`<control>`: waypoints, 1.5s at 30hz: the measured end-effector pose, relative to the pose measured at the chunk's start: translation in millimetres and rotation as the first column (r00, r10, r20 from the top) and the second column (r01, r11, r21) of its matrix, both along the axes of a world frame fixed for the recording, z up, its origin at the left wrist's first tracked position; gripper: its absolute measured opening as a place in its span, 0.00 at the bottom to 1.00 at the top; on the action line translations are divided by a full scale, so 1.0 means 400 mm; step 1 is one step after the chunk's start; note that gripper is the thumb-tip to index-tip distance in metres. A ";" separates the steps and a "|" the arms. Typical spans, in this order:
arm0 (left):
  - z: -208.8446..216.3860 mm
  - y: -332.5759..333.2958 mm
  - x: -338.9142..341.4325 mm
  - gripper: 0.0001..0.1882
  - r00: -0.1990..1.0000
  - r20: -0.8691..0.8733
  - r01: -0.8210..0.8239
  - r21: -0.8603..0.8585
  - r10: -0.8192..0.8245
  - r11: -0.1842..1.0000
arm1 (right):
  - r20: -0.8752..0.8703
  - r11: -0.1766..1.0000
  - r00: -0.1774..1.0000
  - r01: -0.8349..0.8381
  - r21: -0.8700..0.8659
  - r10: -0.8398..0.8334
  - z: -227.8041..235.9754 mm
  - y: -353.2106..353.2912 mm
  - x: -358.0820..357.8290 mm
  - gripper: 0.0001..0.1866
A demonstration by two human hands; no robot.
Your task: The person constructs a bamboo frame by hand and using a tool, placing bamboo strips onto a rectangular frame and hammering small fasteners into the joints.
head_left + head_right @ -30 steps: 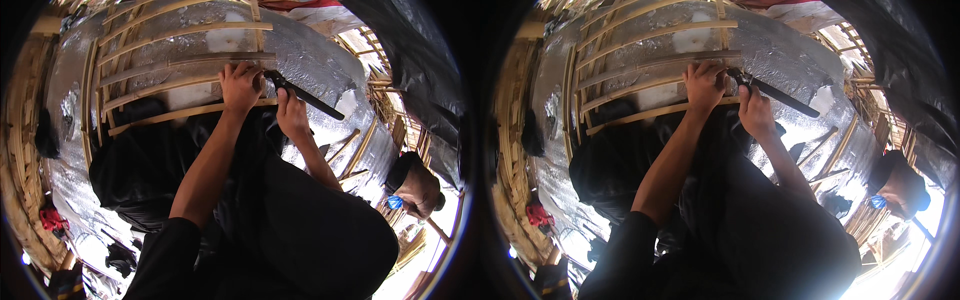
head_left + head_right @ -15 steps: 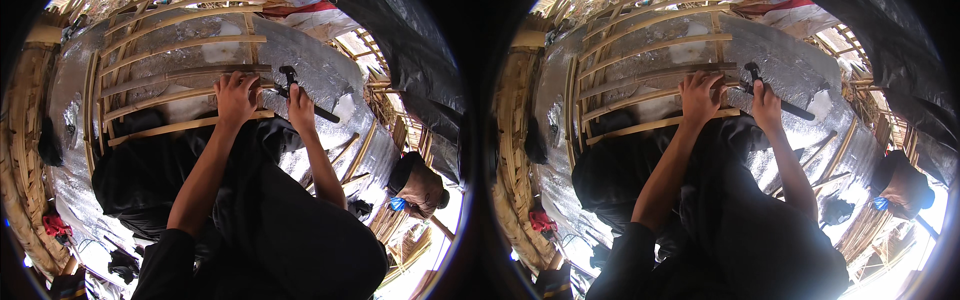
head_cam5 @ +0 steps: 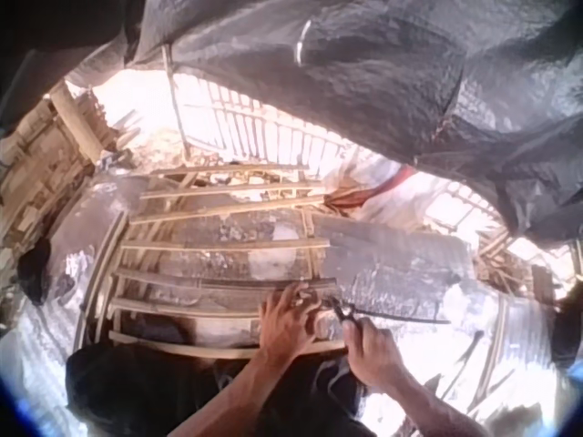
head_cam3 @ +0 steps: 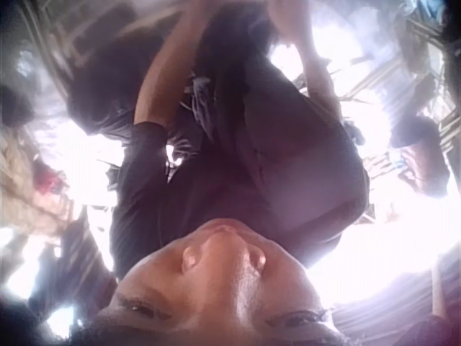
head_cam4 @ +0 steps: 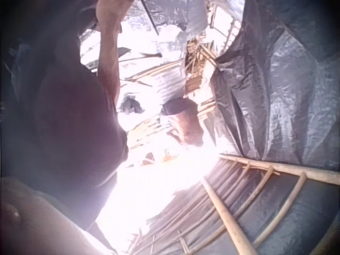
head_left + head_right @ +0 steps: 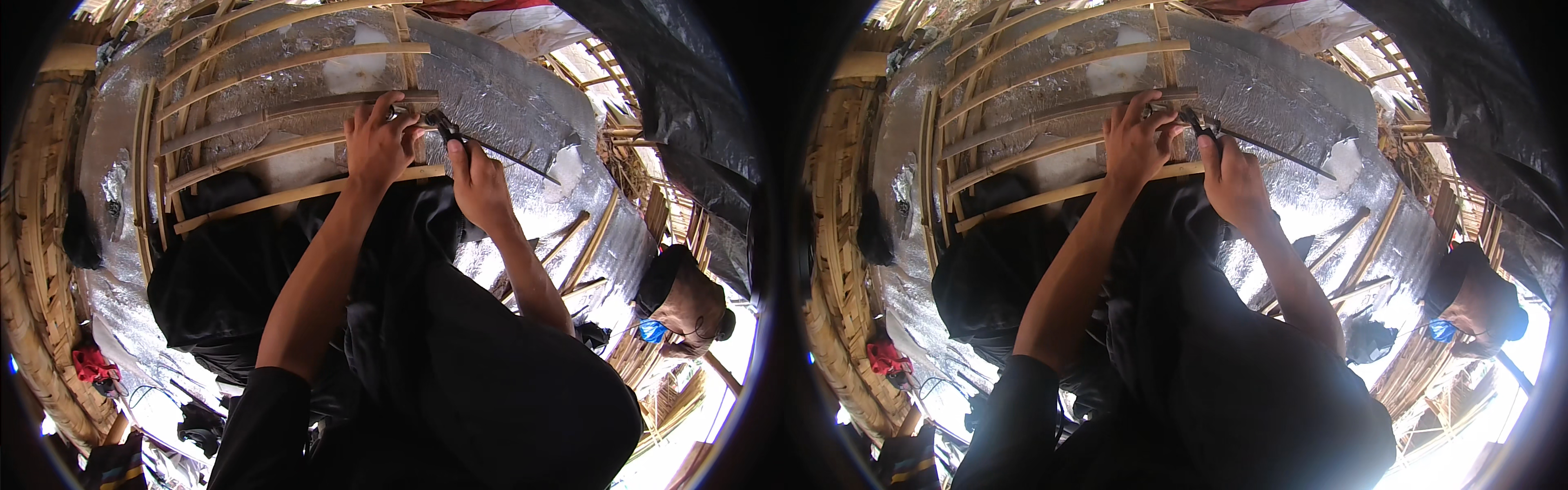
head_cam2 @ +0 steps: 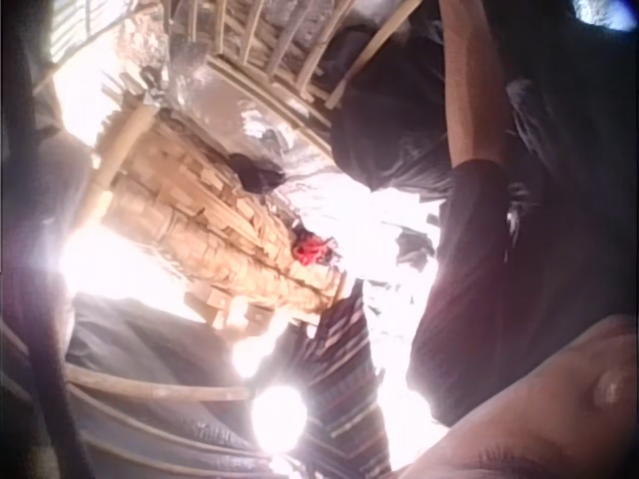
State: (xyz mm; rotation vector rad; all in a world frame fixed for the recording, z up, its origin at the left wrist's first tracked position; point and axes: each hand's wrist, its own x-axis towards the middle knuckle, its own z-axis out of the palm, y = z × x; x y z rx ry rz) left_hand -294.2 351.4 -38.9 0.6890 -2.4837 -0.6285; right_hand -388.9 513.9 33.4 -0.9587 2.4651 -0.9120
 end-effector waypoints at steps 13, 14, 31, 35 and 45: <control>-0.024 -0.022 0.014 0.12 0.991 -0.083 0.097 -0.086 -0.105 0.992 | 0.123 0.998 0.992 0.044 -0.051 -0.038 0.021 0.002 0.023 0.19; -0.028 -0.023 0.012 0.12 0.989 -0.094 0.102 -0.091 -0.111 0.991 | 0.136 0.993 0.990 0.056 -0.102 -0.042 0.043 -0.009 0.025 0.19; -0.038 -0.058 0.019 0.11 0.976 -0.112 0.198 0.089 -0.188 0.976 | 0.292 0.953 0.945 0.218 -0.210 -0.151 0.022 -0.006 0.047 0.24; -0.019 -0.052 0.020 0.12 0.974 -0.105 0.211 0.121 -0.199 0.970 | -0.157 0.996 0.984 -0.091 0.002 0.090 -0.101 0.014 0.037 0.27; -0.068 -0.063 0.016 0.11 0.960 -0.184 0.221 0.040 -0.210 0.974 | 0.135 0.981 0.987 0.109 -0.162 -0.088 -0.061 -0.004 -0.008 0.23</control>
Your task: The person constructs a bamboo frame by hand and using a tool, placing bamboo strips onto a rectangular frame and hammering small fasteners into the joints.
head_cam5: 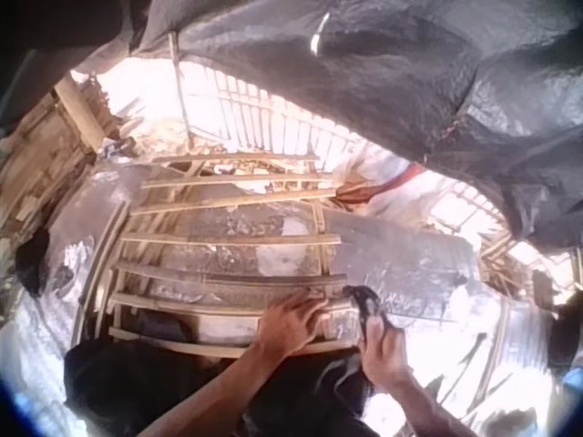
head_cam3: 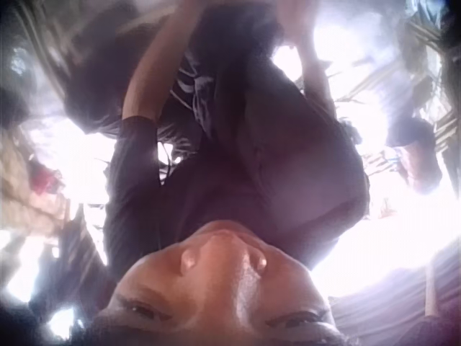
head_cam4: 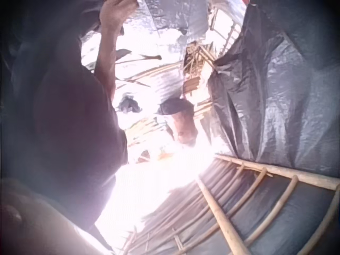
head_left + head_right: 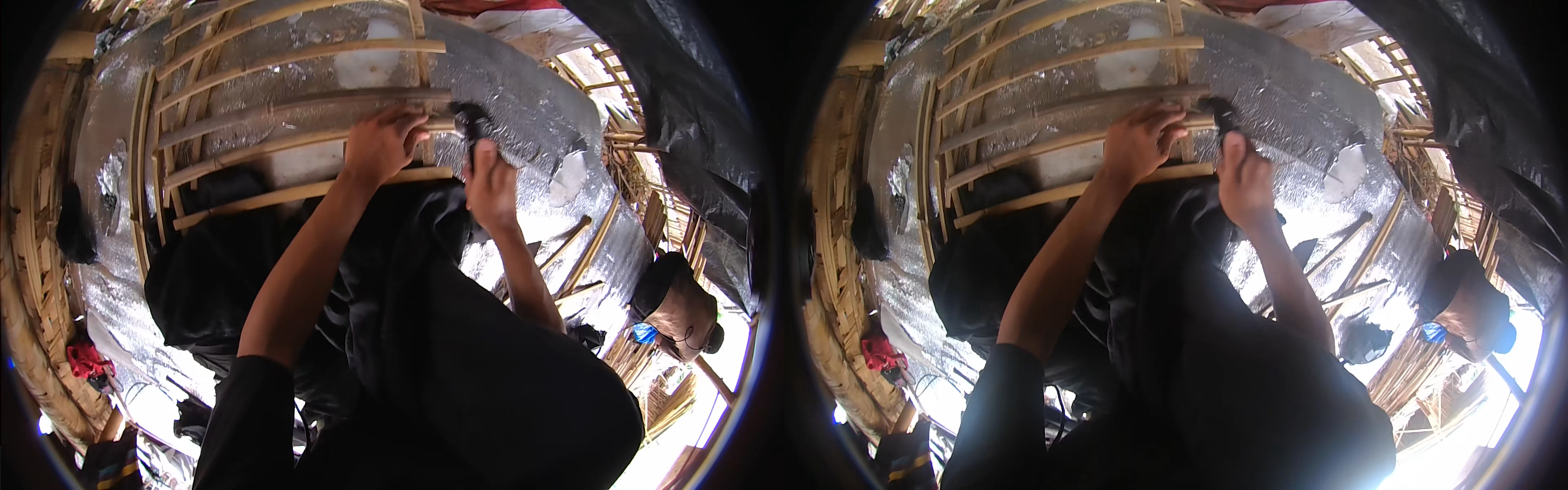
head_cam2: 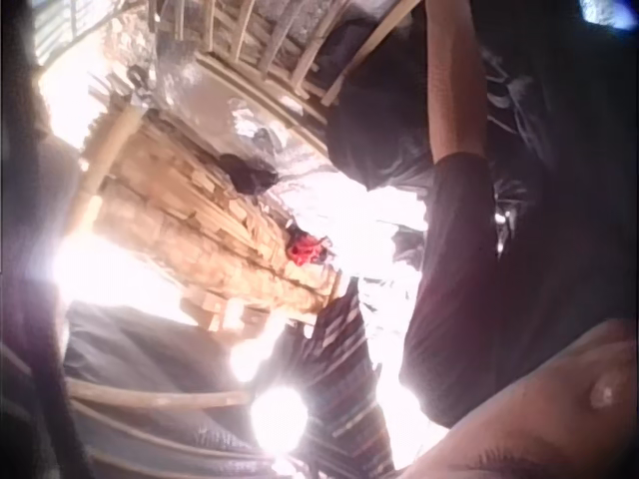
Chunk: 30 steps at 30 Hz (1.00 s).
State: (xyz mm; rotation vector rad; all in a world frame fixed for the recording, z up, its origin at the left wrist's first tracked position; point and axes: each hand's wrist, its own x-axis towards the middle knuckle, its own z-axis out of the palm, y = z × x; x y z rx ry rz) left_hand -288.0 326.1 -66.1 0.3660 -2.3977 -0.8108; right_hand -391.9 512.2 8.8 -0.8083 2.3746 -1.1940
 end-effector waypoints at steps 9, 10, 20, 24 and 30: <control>0.018 0.003 0.008 0.12 0.999 0.047 -0.013 0.030 0.012 0.999 | -0.410 0.976 0.887 -0.175 0.132 0.214 -0.021 0.032 0.022 0.16; 0.029 0.004 0.008 0.12 0.996 0.087 -0.001 0.056 -0.003 0.998 | -0.629 0.950 0.713 -0.208 0.232 0.309 -0.072 0.053 0.015 0.15; 0.031 -0.010 0.004 0.11 0.992 0.120 0.022 0.060 -0.029 0.998 | -0.193 0.927 0.932 -0.246 0.282 0.306 -0.003 0.001 -0.038 0.26; 0.028 -0.001 0.009 0.12 0.997 0.068 0.019 0.063 -0.024 0.998 | -0.015 0.986 0.986 -0.165 -0.030 0.165 0.012 0.058 -0.028 0.22; 0.033 -0.005 0.003 0.10 0.995 0.095 0.021 0.060 -0.027 0.998 | -0.118 0.966 0.964 -0.224 0.127 0.239 -0.010 0.034 -0.053 0.20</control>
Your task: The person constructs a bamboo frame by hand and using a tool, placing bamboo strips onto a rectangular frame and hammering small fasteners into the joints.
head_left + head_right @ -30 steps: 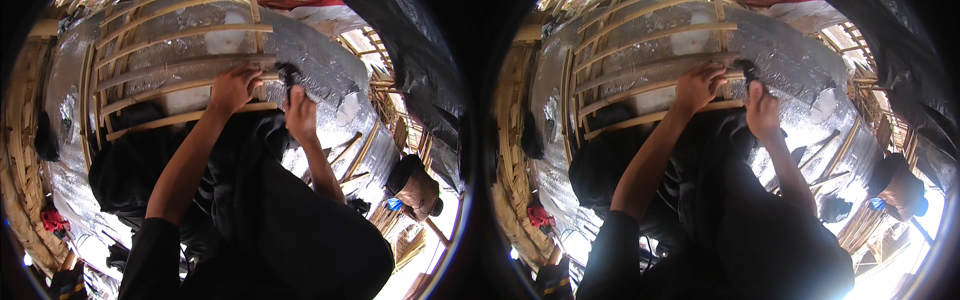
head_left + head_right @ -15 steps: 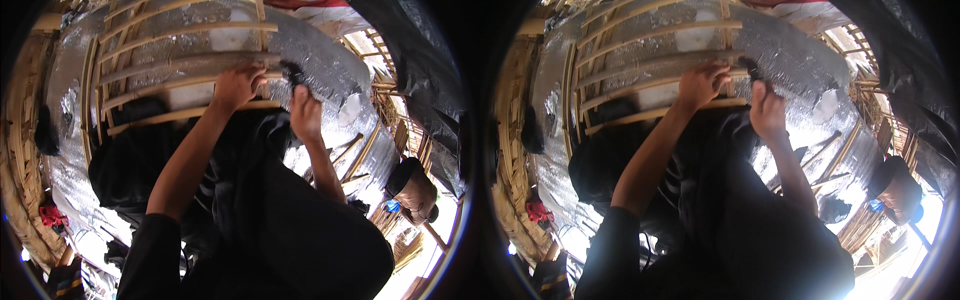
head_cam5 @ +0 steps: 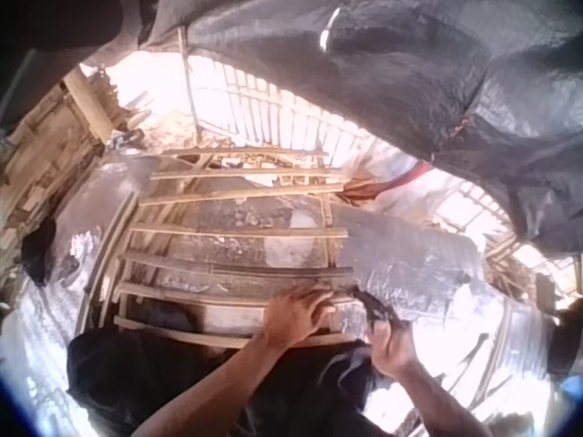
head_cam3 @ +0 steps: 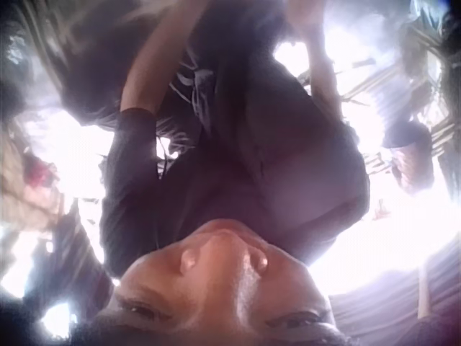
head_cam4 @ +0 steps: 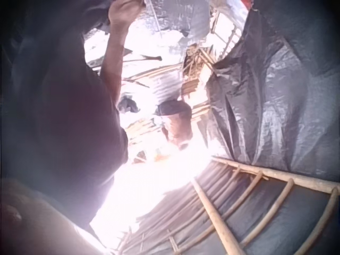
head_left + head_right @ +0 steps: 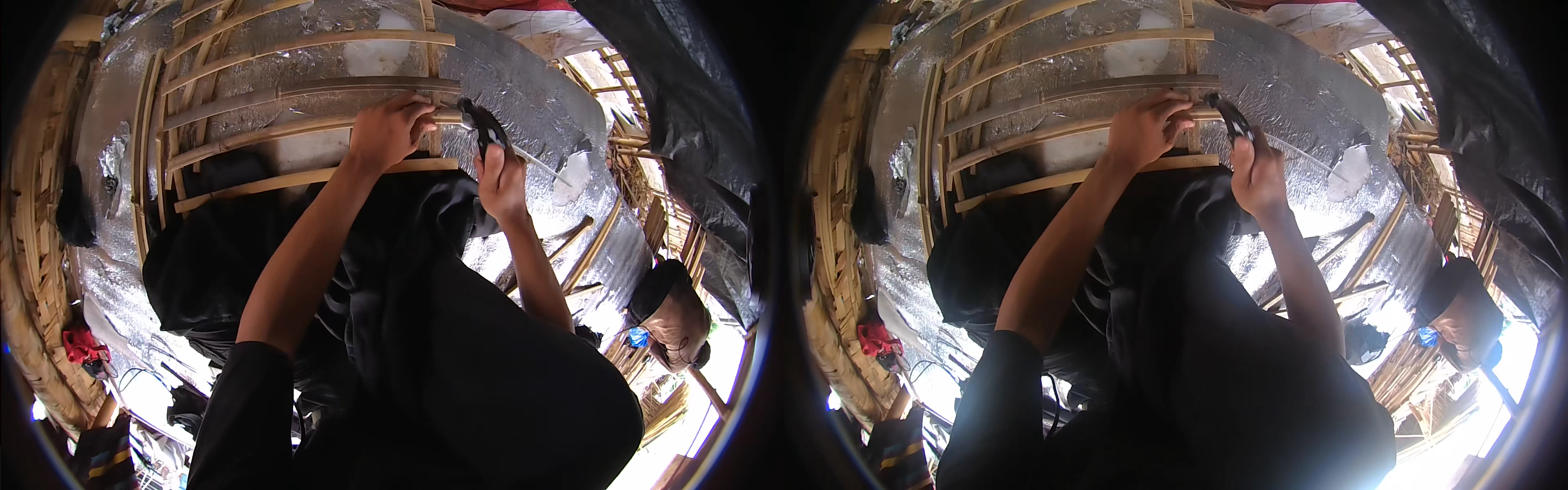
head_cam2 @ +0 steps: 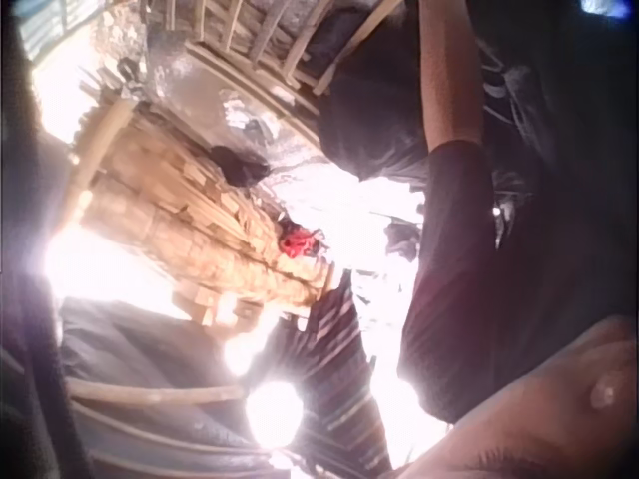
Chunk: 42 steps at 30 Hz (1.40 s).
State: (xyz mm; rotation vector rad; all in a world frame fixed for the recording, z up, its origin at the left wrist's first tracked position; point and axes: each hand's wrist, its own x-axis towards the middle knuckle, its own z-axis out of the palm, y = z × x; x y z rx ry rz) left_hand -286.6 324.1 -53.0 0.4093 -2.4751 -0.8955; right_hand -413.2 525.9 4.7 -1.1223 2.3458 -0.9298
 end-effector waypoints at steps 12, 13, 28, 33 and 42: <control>-0.008 0.001 0.012 0.15 0.996 -0.080 0.030 -0.026 -0.032 0.999 | -0.060 0.979 0.998 -0.022 0.204 0.035 0.001 0.004 0.004 0.20; -0.013 -0.010 0.012 0.15 0.999 -0.036 0.034 -0.002 -0.034 0.999 | -0.032 0.988 0.999 -0.036 0.148 0.041 -0.017 0.014 0.003 0.21; 0.002 -0.023 0.006 0.19 0.996 0.045 0.077 0.072 -0.080 0.994 | -0.050 0.978 0.997 -0.050 0.204 0.062 -0.061 -0.011 0.005 0.24; 0.001 -0.013 0.015 0.19 0.995 0.017 0.094 0.081 -0.096 0.992 | -0.096 0.951 0.995 -0.009 0.309 0.041 -0.016 -0.010 0.008 0.24; 0.099 -0.009 0.109 0.20 0.999 -0.036 -0.010 -0.095 0.007 0.995 | -0.210 0.974 0.974 0.120 0.194 -0.079 -0.088 0.265 0.014 0.18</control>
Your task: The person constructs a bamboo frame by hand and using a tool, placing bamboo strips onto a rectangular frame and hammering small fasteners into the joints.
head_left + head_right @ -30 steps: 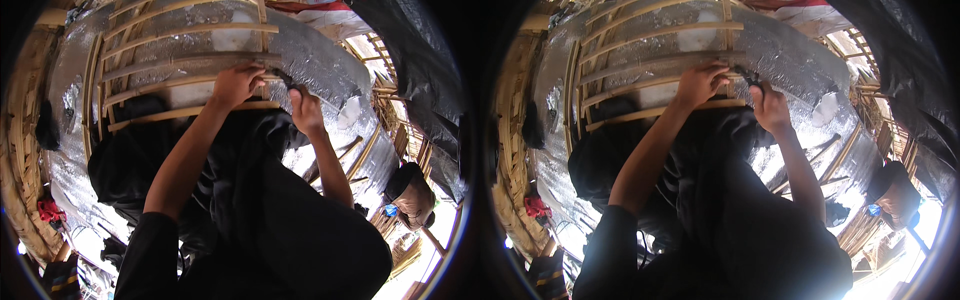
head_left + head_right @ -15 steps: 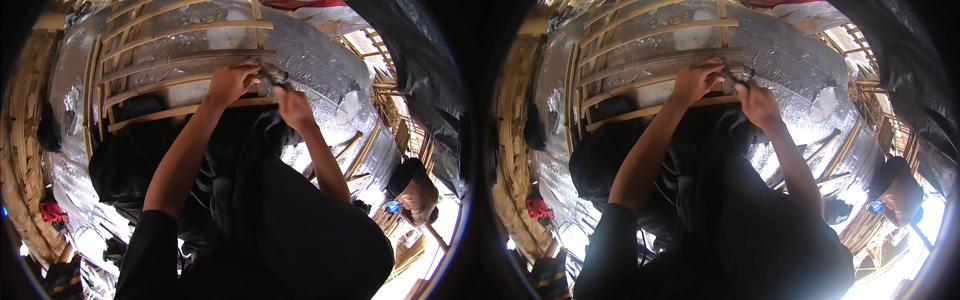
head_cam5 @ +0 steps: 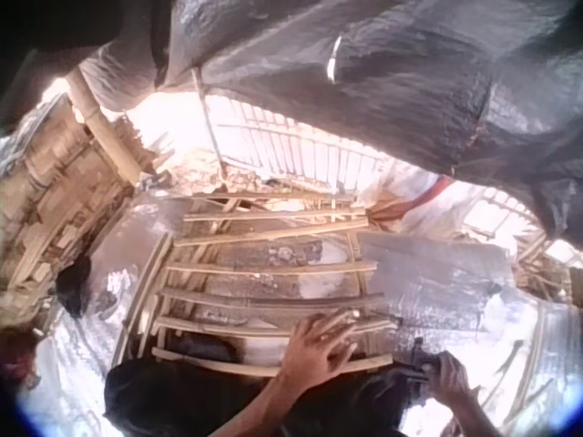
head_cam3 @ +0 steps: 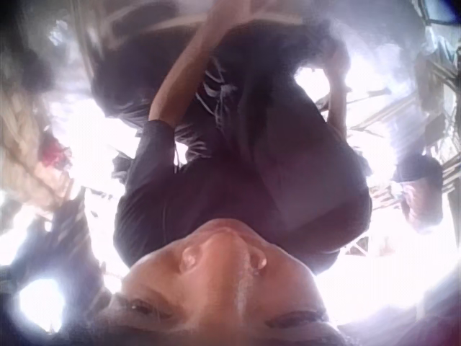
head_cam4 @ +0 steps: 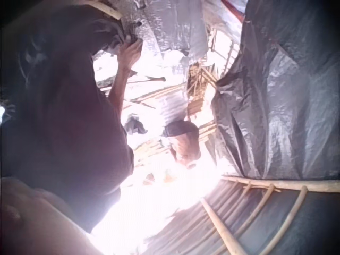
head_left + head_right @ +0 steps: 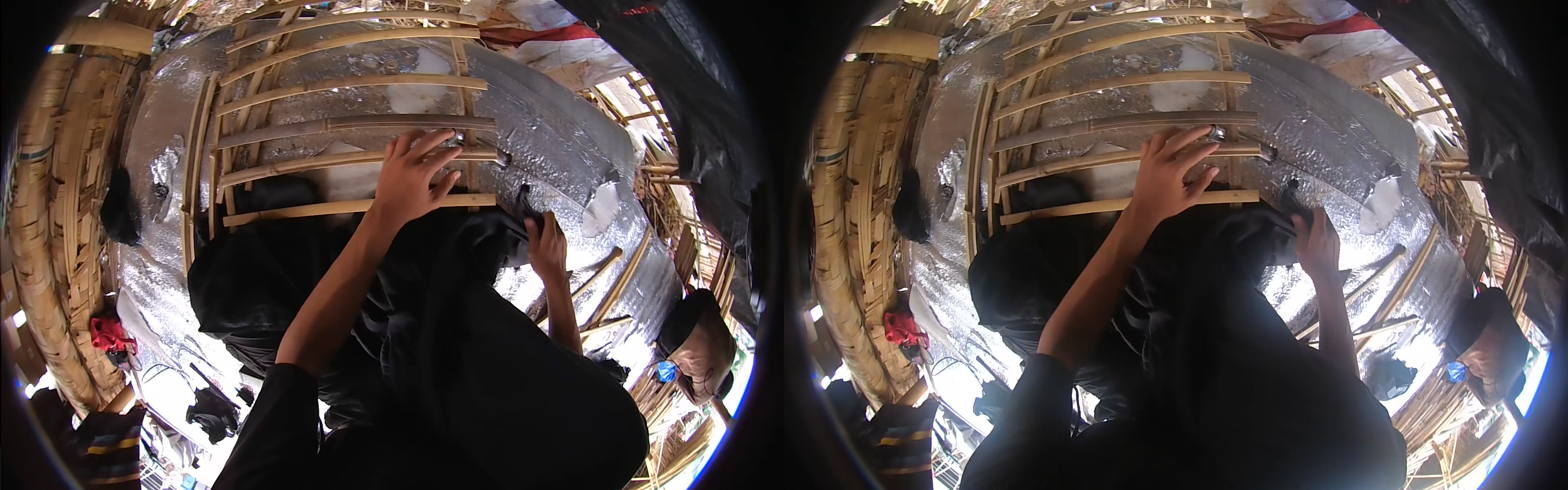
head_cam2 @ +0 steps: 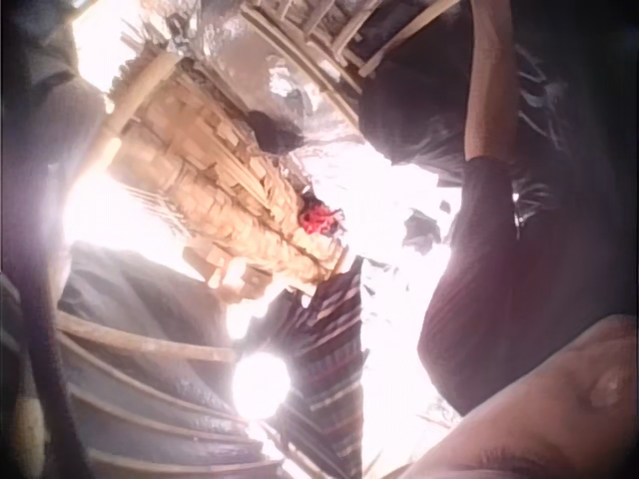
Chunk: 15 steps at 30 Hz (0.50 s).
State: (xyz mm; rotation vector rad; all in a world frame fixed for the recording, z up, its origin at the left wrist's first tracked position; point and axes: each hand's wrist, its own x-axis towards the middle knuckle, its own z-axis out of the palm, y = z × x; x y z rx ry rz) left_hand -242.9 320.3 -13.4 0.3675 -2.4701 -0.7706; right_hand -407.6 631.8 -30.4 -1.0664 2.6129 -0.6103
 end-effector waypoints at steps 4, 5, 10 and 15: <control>0.033 -0.081 0.176 0.17 0.948 -0.069 -0.318 -0.145 0.311 0.937 | -0.108 0.996 0.993 -0.048 0.078 0.056 0.025 0.035 0.037 0.21; 0.039 -0.132 0.250 0.14 0.890 -0.037 -0.454 -0.164 0.455 0.875 | -0.157 0.991 0.985 -0.055 0.123 0.074 0.049 0.021 0.037 0.22; 0.020 -0.431 0.564 0.17 0.482 0.075 -0.875 0.095 0.873 0.475 | 0.217 0.978 0.974 0.103 -0.181 -0.063 0.099 -0.175 -0.001 0.20; -0.089 -0.579 0.744 0.27 0.532 0.397 -0.845 0.193 0.748 0.498 | 0.569 0.957 0.816 0.235 -0.168 -0.101 0.022 -0.299 0.018 0.22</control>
